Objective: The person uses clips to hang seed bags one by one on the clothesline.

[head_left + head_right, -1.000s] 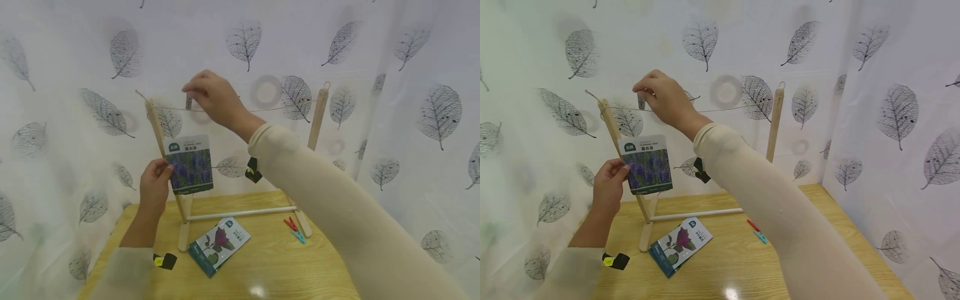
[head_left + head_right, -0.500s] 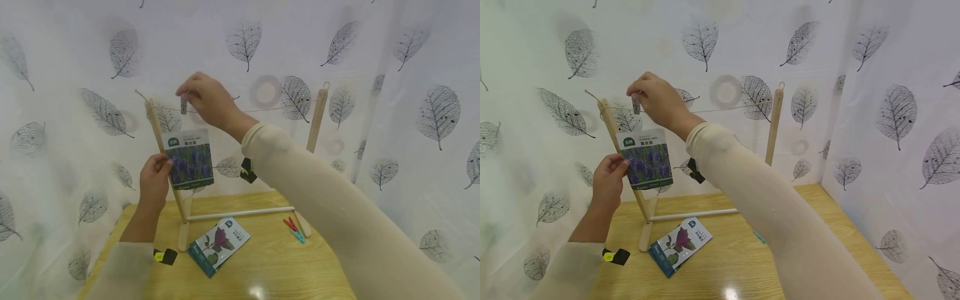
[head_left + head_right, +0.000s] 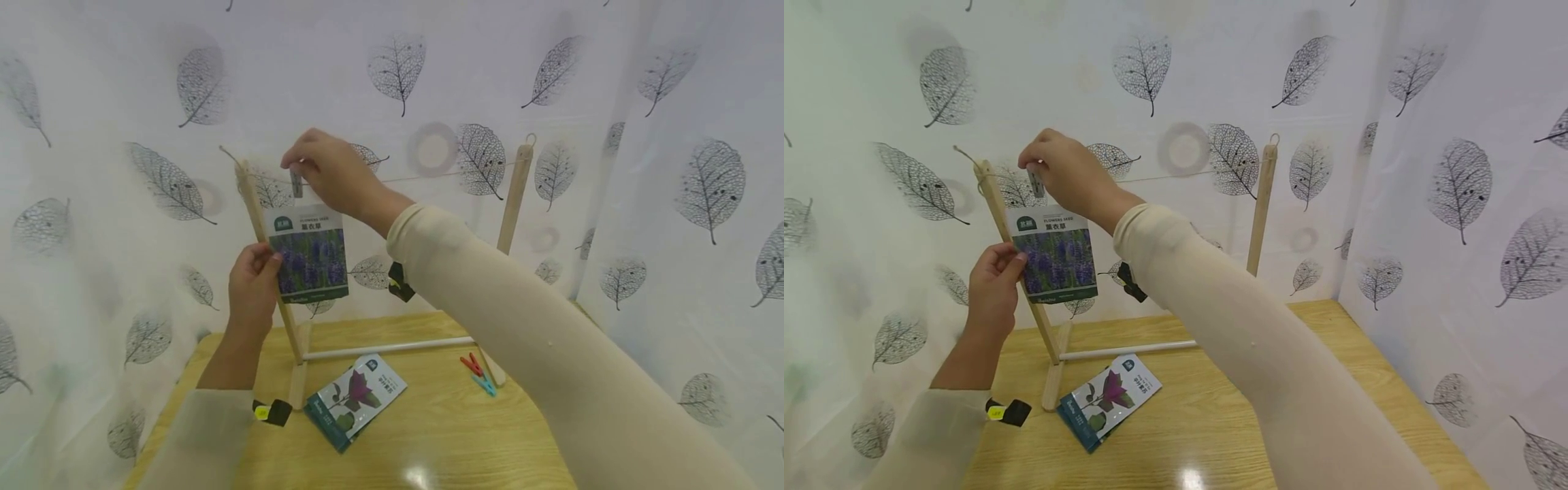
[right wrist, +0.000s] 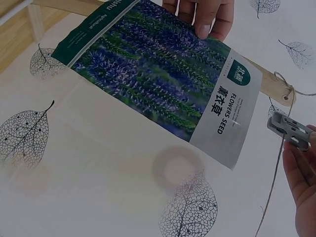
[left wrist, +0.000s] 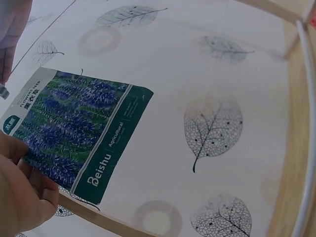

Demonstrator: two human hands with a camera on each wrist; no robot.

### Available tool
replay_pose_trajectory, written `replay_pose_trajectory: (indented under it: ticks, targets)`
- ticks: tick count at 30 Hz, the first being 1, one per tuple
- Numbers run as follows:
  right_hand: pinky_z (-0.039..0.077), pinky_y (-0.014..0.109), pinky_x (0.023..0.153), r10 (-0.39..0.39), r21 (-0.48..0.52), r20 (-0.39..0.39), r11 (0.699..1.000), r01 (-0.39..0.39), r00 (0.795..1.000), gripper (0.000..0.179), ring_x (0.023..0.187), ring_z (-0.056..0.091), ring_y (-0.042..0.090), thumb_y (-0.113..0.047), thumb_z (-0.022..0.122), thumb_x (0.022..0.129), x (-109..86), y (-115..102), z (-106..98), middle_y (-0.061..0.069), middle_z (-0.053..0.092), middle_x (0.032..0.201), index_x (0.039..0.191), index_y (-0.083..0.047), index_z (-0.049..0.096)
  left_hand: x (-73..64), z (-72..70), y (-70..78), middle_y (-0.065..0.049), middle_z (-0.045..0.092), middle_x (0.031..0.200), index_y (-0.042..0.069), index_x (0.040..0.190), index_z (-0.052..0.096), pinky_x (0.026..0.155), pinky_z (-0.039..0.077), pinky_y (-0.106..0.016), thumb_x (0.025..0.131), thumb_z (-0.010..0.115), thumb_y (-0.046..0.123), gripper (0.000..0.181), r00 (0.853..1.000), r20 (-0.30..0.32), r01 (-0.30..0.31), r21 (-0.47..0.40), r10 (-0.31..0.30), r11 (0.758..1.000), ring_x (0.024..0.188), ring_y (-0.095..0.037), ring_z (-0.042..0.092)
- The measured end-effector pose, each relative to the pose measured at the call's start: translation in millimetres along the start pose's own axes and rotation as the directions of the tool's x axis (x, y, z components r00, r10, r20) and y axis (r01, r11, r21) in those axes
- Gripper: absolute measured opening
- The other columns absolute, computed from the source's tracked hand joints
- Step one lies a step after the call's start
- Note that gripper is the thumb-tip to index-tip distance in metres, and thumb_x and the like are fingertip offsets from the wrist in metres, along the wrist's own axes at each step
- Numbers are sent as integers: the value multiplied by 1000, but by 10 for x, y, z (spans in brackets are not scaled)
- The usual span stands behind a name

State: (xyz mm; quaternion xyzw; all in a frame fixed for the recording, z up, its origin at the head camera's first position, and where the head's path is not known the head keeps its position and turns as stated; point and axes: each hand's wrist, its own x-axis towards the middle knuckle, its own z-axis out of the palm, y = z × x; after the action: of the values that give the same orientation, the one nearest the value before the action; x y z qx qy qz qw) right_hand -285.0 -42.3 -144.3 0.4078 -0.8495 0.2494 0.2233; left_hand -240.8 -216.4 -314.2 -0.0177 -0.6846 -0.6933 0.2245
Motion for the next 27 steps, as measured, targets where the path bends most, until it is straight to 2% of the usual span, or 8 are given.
replay_pose_trajectory:
  ticks: [3, 8, 14, 18, 24, 27]
  targets:
    - [46, 13, 92, -9, -18, 6, 1000, 9, 1000, 24, 106, 60, 9, -16, 50, 101, -4, 0, 10, 0, 62, 119, 117, -14, 68, -7, 4, 21, 4, 50, 97, 16, 115, 51, 57, 34, -19, 99, 54, 23, 17, 1000, 2, 0, 24, 0, 1000, 72, -10, 38]
    - [46, 14, 91, -9, -25, 13, 1000, 9, 1000, 24, 106, 60, 9, -16, 51, 101, -8, 2, 16, 0, 63, 119, 117, -14, 68, -16, 3, 54, 5, 50, 98, 17, 116, 51, 59, 34, -20, 100, 53, 23, 17, 1000, -10, -5, 47, 6, 999, 73, -10, 37]
    - [45, 13, 95, 11, -9, 19, 1000, -10, 1000, 24, 111, 59, 9, -16, 52, 100, -2, 28, 34, -1, 63, 121, 117, -15, 68, -1, 15, 72, 5, 50, 102, 15, 115, 50, 61, 36, -18, 100, 53, 19, 16, 1000, -2, -17, -21, 17, 1000, 80, -9, 41]
    - [45, 13, 95, 23, -13, 27, 1000, -22, 999, 24, 111, 59, 8, -16, 52, 100, -11, 41, 44, -2, 63, 121, 119, -16, 67, 13, 27, 66, 4, 50, 101, 15, 113, 51, 57, 35, -18, 99, 54, 17, 15, 1000, -5, -26, -45, 25, 999, 77, -9, 41]
    - [46, 14, 93, 28, -7, 35, 1000, -28, 999, 24, 109, 60, 8, -16, 52, 100, -28, 37, 47, -2, 63, 121, 118, -16, 67, 25, 49, 93, 4, 58, 101, 15, 110, 54, 64, 43, -14, 97, 56, 12, 14, 998, -41, -39, -70, 37, 997, 85, -9, 51]
    - [46, 15, 92, 27, -8, 46, 1000, -26, 999, 24, 108, 60, 7, -17, 52, 100, -37, 40, 45, -3, 63, 121, 119, -16, 68, 27, 46, 102, 4, 57, 98, 15, 110, 54, 58, 40, -14, 97, 57, 12, 13, 998, -35, -54, -80, 51, 995, 74, -8, 46]
